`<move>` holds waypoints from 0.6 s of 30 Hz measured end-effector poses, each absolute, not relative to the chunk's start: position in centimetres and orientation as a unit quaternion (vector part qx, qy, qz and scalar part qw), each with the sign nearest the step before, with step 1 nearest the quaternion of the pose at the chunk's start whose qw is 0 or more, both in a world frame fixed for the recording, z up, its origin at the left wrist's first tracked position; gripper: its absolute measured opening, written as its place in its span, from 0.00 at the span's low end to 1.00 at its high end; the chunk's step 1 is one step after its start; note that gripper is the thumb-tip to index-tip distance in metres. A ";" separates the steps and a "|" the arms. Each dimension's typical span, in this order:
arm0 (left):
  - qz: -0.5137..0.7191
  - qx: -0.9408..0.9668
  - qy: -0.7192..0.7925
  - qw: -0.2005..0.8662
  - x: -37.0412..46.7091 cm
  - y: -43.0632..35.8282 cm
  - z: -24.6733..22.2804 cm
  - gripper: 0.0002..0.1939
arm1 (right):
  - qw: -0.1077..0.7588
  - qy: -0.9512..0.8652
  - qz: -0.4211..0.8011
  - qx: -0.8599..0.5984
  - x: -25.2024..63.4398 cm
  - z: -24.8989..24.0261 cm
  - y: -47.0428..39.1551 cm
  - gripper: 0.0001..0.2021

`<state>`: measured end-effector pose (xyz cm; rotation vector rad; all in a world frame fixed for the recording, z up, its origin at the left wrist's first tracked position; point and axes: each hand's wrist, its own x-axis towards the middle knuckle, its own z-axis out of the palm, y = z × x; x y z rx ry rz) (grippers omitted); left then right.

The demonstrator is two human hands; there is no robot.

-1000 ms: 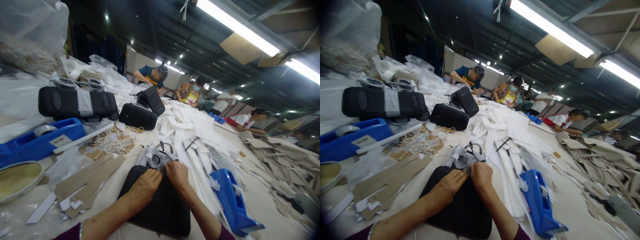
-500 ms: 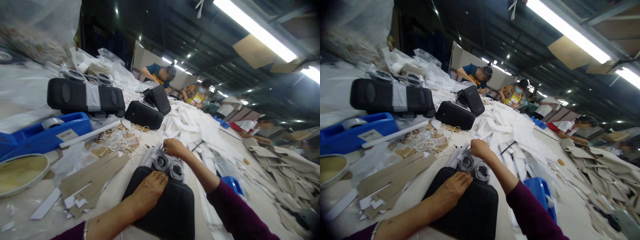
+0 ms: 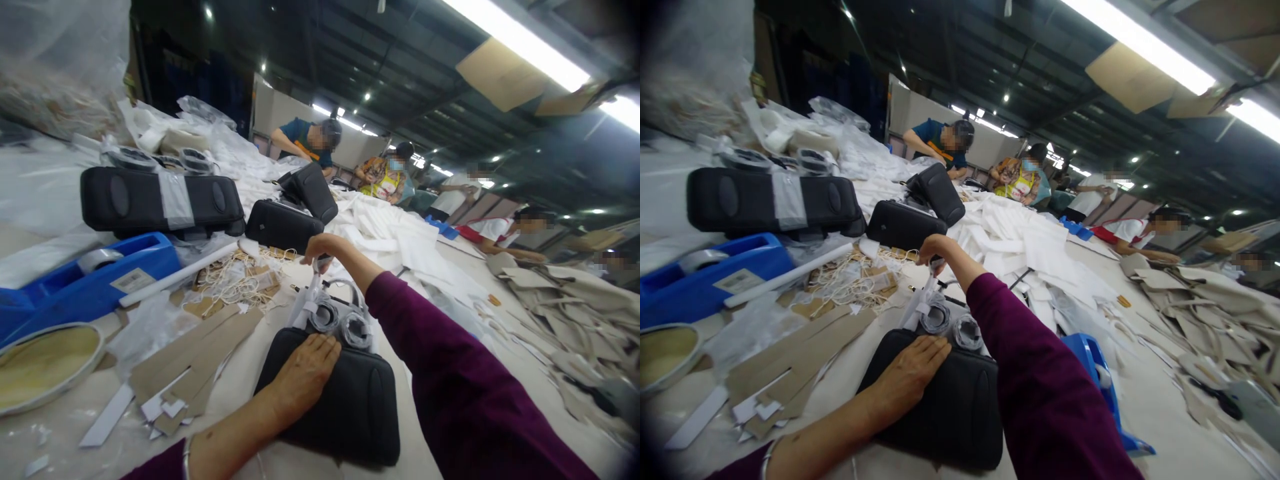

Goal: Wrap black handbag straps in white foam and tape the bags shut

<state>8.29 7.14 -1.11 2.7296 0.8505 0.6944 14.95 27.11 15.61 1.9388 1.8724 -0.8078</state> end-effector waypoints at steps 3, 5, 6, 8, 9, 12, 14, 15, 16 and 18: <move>0.233 0.924 0.288 0.097 8.3 7.2 -1.3 0.30 | 0.081 0.663 -0.361 0.651 14.8 17.4 25.5 0.29; 0.236 0.925 0.281 0.098 8.3 7.2 -1.2 0.30 | -0.032 0.705 -0.366 0.607 15.4 17.9 22.3 0.23; 0.240 0.924 0.280 0.096 8.4 7.2 -1.1 0.29 | -0.097 0.732 -0.336 0.585 15.9 17.6 20.1 0.18; 0.249 0.921 0.283 0.096 8.5 7.2 -0.8 0.26 | -0.198 0.783 -0.213 0.550 17.4 15.6 14.6 0.09; 0.254 0.919 0.285 0.100 8.5 7.3 -0.7 0.24 | -0.230 0.786 -0.143 0.556 18.4 13.9 11.7 0.06; 0.266 0.912 0.288 0.120 8.6 7.1 -0.7 0.20 | -0.275 0.762 -0.046 0.584 21.4 7.7 4.6 0.10; 0.280 0.908 0.287 0.118 8.6 6.8 -0.9 0.22 | -0.311 0.750 -0.019 0.583 22.8 3.7 2.1 0.14; 0.288 0.906 0.287 0.115 8.5 6.6 -0.9 0.24 | -0.325 0.752 -0.007 0.573 23.1 2.0 1.6 0.17; 0.297 0.903 0.287 0.116 8.4 6.4 -0.8 0.25 | -0.336 0.755 0.003 0.563 23.3 0.8 1.4 0.19; 0.319 0.889 0.295 0.141 8.2 6.2 -0.1 0.24 | -0.349 0.760 0.017 0.548 23.4 -0.7 1.7 0.21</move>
